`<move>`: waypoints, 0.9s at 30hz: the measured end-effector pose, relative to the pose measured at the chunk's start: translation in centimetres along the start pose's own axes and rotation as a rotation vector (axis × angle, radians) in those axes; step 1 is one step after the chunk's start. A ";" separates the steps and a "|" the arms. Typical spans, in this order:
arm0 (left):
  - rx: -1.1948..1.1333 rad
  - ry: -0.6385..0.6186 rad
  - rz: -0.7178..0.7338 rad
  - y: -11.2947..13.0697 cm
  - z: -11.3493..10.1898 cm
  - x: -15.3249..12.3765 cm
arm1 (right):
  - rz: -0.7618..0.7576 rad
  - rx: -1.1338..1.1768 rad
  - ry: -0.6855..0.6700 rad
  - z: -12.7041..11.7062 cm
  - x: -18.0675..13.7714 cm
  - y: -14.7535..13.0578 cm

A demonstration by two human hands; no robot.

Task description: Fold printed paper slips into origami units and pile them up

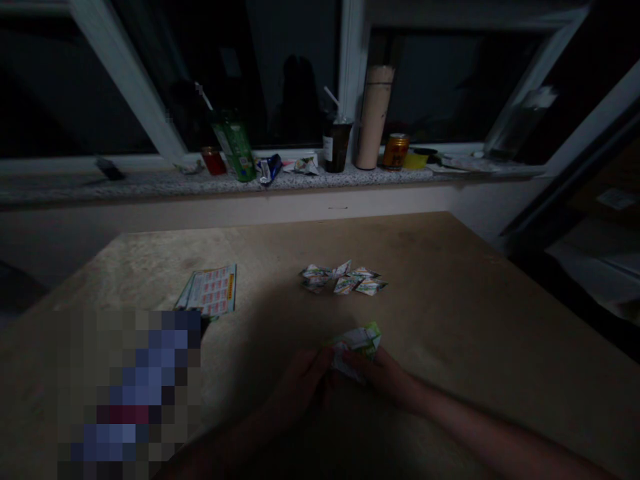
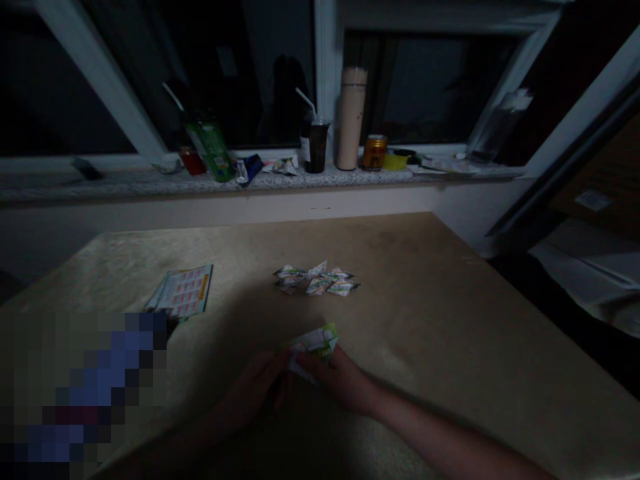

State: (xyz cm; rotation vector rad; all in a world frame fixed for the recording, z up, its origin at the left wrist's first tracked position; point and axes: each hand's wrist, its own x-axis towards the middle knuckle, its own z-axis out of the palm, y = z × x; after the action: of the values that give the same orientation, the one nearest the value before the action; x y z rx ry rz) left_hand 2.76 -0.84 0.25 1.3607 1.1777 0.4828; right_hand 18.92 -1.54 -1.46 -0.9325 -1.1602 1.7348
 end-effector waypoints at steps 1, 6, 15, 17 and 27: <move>-0.005 -0.009 -0.011 0.0 0.0 -0.1 | 0.002 -0.009 0.006 0.0 0.0 -0.1; 0.028 0.045 -0.023 0.2 0.1 -0.4 | 0.025 0.011 0.025 -0.3 0.2 -0.2; 0.031 0.050 -0.019 -0.6 0.1 0.1 | 0.046 -0.142 0.038 -0.2 0.0 -0.4; -0.037 0.030 0.033 -0.6 0.0 0.0 | 0.056 -0.091 0.003 -0.2 0.0 -0.6; -0.174 -0.283 0.332 -1.0 -1.0 -0.8 | 0.206 0.244 -0.141 -0.4 0.0 -0.1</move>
State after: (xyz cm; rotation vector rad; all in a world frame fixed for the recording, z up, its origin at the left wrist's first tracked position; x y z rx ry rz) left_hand 1.29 -1.27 -0.15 1.4237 0.6669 0.5913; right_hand 19.31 -1.42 -1.45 -0.8135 -0.9377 2.0831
